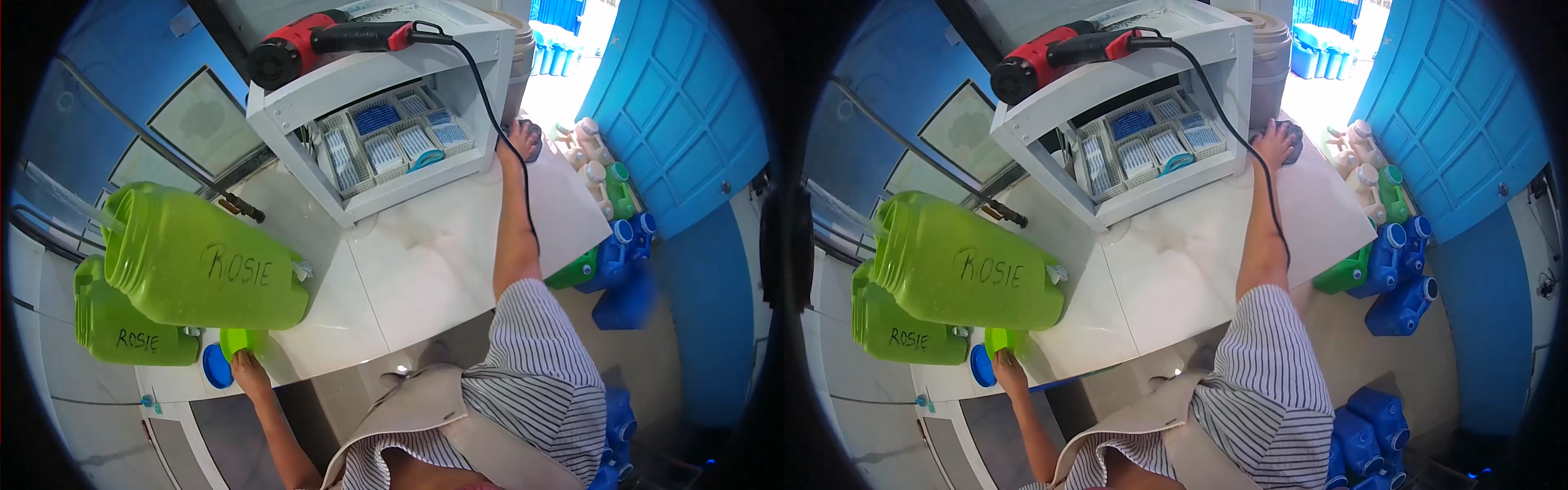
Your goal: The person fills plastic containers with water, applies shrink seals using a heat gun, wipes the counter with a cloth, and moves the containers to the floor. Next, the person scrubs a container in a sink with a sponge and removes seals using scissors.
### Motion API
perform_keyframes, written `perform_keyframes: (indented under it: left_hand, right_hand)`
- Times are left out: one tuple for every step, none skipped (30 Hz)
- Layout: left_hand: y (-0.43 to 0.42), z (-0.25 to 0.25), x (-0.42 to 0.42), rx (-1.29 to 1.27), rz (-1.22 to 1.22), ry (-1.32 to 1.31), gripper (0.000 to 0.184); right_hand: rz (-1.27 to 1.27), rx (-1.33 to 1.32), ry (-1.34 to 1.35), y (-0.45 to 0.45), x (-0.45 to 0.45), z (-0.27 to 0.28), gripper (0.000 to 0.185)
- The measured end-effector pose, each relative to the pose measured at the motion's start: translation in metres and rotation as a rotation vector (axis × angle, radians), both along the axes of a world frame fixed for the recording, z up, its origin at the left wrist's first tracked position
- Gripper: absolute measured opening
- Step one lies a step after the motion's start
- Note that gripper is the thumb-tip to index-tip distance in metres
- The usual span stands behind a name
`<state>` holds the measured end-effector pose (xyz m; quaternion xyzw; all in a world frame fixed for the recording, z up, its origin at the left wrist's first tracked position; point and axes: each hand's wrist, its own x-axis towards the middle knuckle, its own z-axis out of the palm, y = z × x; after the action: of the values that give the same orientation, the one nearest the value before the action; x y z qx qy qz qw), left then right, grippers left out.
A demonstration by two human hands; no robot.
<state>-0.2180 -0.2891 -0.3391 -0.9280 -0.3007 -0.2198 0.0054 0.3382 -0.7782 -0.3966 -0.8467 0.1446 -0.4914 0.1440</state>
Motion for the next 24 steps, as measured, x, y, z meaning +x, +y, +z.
perform_keyframes:
  left_hand:
    - [0.004,-0.005,0.003,0.005,-0.001,0.004,0.016]
    - [0.007,-0.011,0.004,0.042,0.007,0.061,0.016]
    - [0.012,-0.017,0.005,0.077,0.010,0.122,0.017]
    - [0.019,-0.023,0.007,0.079,-0.005,0.141,0.017]
    - [0.026,-0.032,0.008,0.106,-0.003,0.162,0.020]
    - [0.028,-0.038,0.003,0.129,0.002,0.183,0.022]
    - [0.027,-0.039,0.000,0.124,-0.008,0.199,0.022]
    - [0.028,-0.038,-0.001,0.115,0.007,0.187,0.026]
    - [0.027,-0.038,0.000,0.105,0.024,0.167,0.030]
    - [0.025,-0.035,-0.003,0.102,0.016,0.169,0.030]
    - [0.022,-0.032,-0.007,0.137,-0.002,0.103,0.032]
    - [0.018,-0.029,-0.011,0.171,-0.021,0.037,0.035]
    - [0.013,-0.024,-0.016,0.171,-0.030,0.037,0.035]
    - [0.006,-0.020,-0.023,0.115,-0.078,-0.022,0.033]
    - [-0.001,-0.018,-0.032,0.060,-0.124,-0.078,0.032]
    - [-0.011,-0.018,-0.041,0.061,-0.125,-0.080,0.032]
    - [-0.024,-0.020,-0.048,-0.036,-0.187,-0.171,0.030]
    - [-0.040,-0.023,-0.055,-0.139,-0.249,-0.261,0.029]
    - [-0.057,-0.023,-0.064,-0.343,-0.266,-0.267,0.028]
    - [-0.074,-0.023,-0.072,-0.545,-0.279,-0.272,0.027]
    - [-0.088,-0.028,-0.078,-0.600,-0.330,-0.284,0.027]
    - [-0.097,-0.036,-0.084,-0.654,-0.379,-0.295,0.027]
    - [-0.097,-0.057,-0.086,-0.977,-0.360,-0.262,0.035]
    - [-0.097,-0.075,-0.090,-1.298,-0.329,-0.225,0.043]
  right_hand:
    - [-0.001,0.005,0.004,-0.005,0.007,-0.013,0.027]
    - [0.069,-0.047,0.082,-0.009,0.005,-0.021,0.028]
    - [0.135,-0.099,0.165,-0.015,-0.001,-0.029,0.030]
    - [0.122,-0.096,0.185,-0.022,-0.005,-0.036,0.030]
    - [0.072,-0.066,0.401,-0.022,-0.019,-0.014,0.031]
    - [0.023,-0.038,0.616,-0.020,-0.034,0.002,0.032]
    - [-0.038,-0.046,0.638,-0.017,-0.051,0.007,0.033]
    - [-0.047,-0.048,0.649,-0.012,-0.070,0.008,0.033]
    - [-0.098,-0.039,0.642,-0.008,-0.088,0.010,0.034]
    - [-0.150,-0.029,0.633,-0.003,-0.108,0.014,0.034]
    - [-0.144,-0.004,0.704,0.002,-0.128,0.017,0.042]
    - [-0.153,-0.002,0.704,0.011,-0.148,0.022,0.042]
    - [-0.135,-0.018,0.727,0.022,-0.168,0.024,0.045]
    - [-0.114,-0.034,0.749,0.035,-0.188,0.026,0.048]
    - [-0.050,-0.060,0.734,0.051,-0.208,0.023,0.047]
    - [0.017,-0.088,0.716,0.071,-0.227,0.019,0.046]
    - [0.076,-0.126,0.698,0.094,-0.247,0.015,0.046]
    - [0.132,-0.168,0.681,0.118,-0.270,0.014,0.045]
    - [0.227,-0.170,0.676,0.143,-0.296,0.017,0.043]
    - [0.324,-0.170,0.669,0.167,-0.323,0.021,0.041]
    - [0.429,-0.157,0.620,0.190,-0.352,0.024,0.039]
    - [0.537,-0.143,0.571,0.209,-0.379,0.025,0.038]
    - [0.650,-0.129,0.564,0.225,-0.403,0.023,0.036]
    - [0.766,-0.113,0.558,0.239,-0.426,0.021,0.035]
